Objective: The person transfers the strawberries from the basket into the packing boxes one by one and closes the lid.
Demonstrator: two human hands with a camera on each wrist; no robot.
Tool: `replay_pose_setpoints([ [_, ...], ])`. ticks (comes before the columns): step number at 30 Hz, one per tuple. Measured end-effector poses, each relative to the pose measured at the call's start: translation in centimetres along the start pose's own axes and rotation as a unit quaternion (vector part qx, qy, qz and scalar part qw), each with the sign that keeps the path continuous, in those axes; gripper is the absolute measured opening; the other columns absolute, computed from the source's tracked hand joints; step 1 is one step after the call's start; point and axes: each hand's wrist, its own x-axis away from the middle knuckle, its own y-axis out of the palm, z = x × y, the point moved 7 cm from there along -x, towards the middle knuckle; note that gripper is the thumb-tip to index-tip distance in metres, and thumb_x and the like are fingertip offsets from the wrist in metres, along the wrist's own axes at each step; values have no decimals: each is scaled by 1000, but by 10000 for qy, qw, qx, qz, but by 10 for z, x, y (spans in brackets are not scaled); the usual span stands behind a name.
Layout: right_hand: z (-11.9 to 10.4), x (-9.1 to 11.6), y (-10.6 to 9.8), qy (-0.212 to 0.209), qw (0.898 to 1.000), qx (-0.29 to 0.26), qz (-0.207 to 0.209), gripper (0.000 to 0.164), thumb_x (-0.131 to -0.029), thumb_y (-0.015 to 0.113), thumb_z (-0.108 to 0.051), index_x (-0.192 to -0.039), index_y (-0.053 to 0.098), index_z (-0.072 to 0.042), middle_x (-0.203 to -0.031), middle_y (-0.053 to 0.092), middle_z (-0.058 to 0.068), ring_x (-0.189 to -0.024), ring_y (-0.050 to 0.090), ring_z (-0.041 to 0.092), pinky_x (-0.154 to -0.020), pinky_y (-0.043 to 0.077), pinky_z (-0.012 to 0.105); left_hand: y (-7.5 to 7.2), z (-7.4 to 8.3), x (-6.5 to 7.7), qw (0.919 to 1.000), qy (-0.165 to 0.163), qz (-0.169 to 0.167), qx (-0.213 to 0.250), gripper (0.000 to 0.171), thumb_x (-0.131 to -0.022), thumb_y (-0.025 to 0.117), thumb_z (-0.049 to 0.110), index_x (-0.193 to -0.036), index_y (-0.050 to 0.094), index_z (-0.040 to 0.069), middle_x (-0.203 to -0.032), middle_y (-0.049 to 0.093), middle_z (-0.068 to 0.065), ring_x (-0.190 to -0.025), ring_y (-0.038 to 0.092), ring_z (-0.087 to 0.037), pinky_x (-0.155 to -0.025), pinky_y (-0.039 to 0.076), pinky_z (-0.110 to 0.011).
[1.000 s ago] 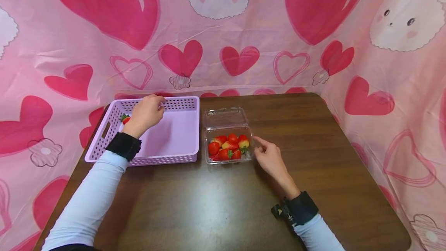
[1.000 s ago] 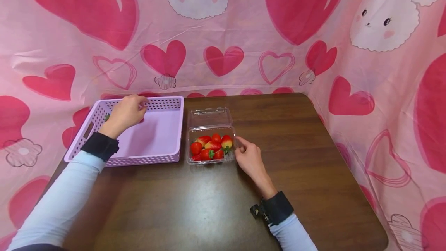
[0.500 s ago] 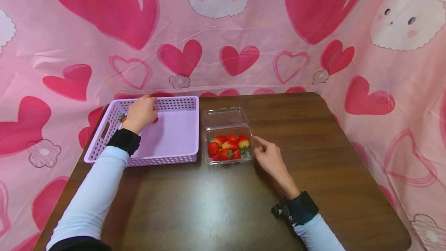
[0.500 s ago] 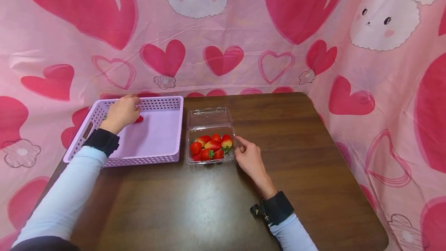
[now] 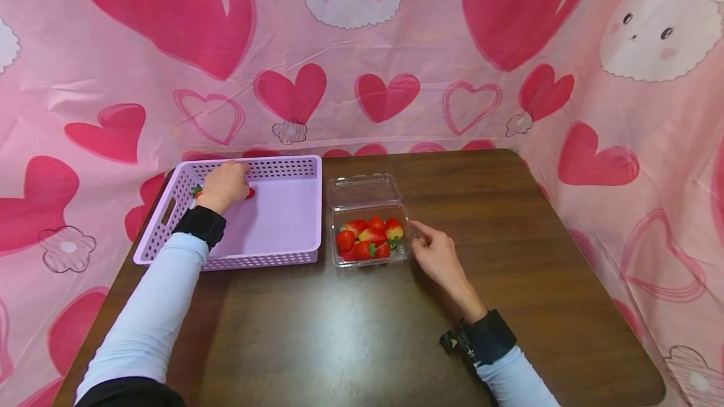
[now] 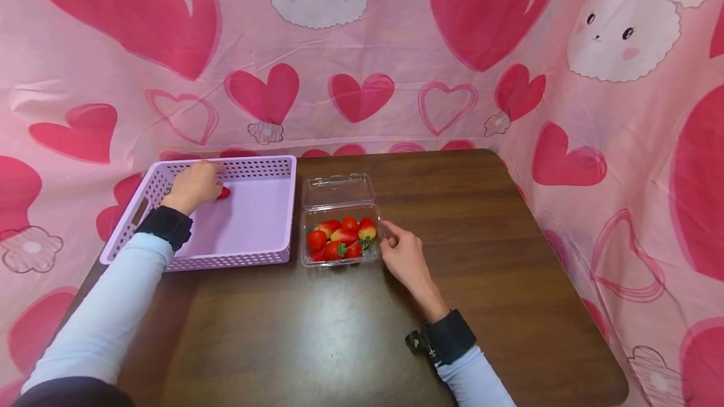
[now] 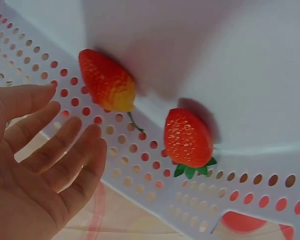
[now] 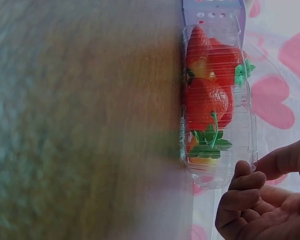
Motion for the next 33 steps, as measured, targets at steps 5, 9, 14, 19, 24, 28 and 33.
replay_pose_setpoints([
  [5, -1, 0, 0, -22, 10000, 15, 6, 48, -98, 58, -6, -145, 63, -7, -73, 53, 4, -57, 43, 17, -53, 37, 29, 3, -4, 1, 9998, 49, -193, 27, 41, -89, 72, 8, -128, 68, -7, -126, 62, -37, -110, 59, -52, -95, 48, -70],
  [9, -1, 0, -1, -32, 10000, 13, 8, 48, -98, 58, -5, -145, 62, -6, -72, 52, 3, -57, 43, 17, -52, 36, 29, 8, -6, 2, 9988, 31, -471, 106, 46, -92, 72, 9, -134, 64, -8, -129, 60, -38, -111, 57, -52, -96, 46, -72],
  [14, -2, 0, -1, -33, 10000, 19, -16, 48, -98, 57, -6, -146, 62, -6, -71, 51, 3, -57, 42, 17, -52, 36, 29, 12, -9, 3, 9980, -7, -623, 144, 46, -92, 69, 5, -136, 61, -8, -131, 57, -39, -113, 56, -53, -97, 45, -72],
  [19, -3, 1, -1, -53, 10000, 50, 3, 48, -98, 58, -7, -145, 63, -6, -71, 51, 3, -56, 41, 17, -52, 36, 29, 15, -11, 4, 9974, 9, -697, 183, 46, -91, 70, 4, -134, 63, -11, -130, 58, -39, -113, 56, -53, -98, 46, -71],
  [24, -3, 1, -1, -33, 10000, 50, 27, 47, -98, 58, -7, -145, 63, -6, -72, 52, 3, -57, 42, 17, -52, 36, 29, 21, -15, 3, 9965, -16, -812, 214, 44, -91, 71, 4, -131, 64, -12, -129, 59, -38, -111, 55, -52, -98, 46, -69],
  [28, -3, 1, -2, -35, 10000, 69, 31, 48, -97, 58, -7, -145, 63, -5, -72, 52, 3, -57, 42, 17, -53, 36, 30, 25, -20, 3, 9953, -182, -901, 295, 42, -92, 72, 4, -130, 65, -10, -126, 60, -36, -109, 53, -52, -100, 45, -70],
  [33, -4, 1, -2, -21, 10000, 82, 40, 48, -98, 58, -8, -145, 63, -6, -72, 52, 3, -57, 42, 17, -53, 36, 30, 24, -21, 4, 9950, -266, -914, 295, 35, -91, 73, 4, -124, 66, -7, -118, 61, -33, -105, 53, -50, -97, 47, -69],
])
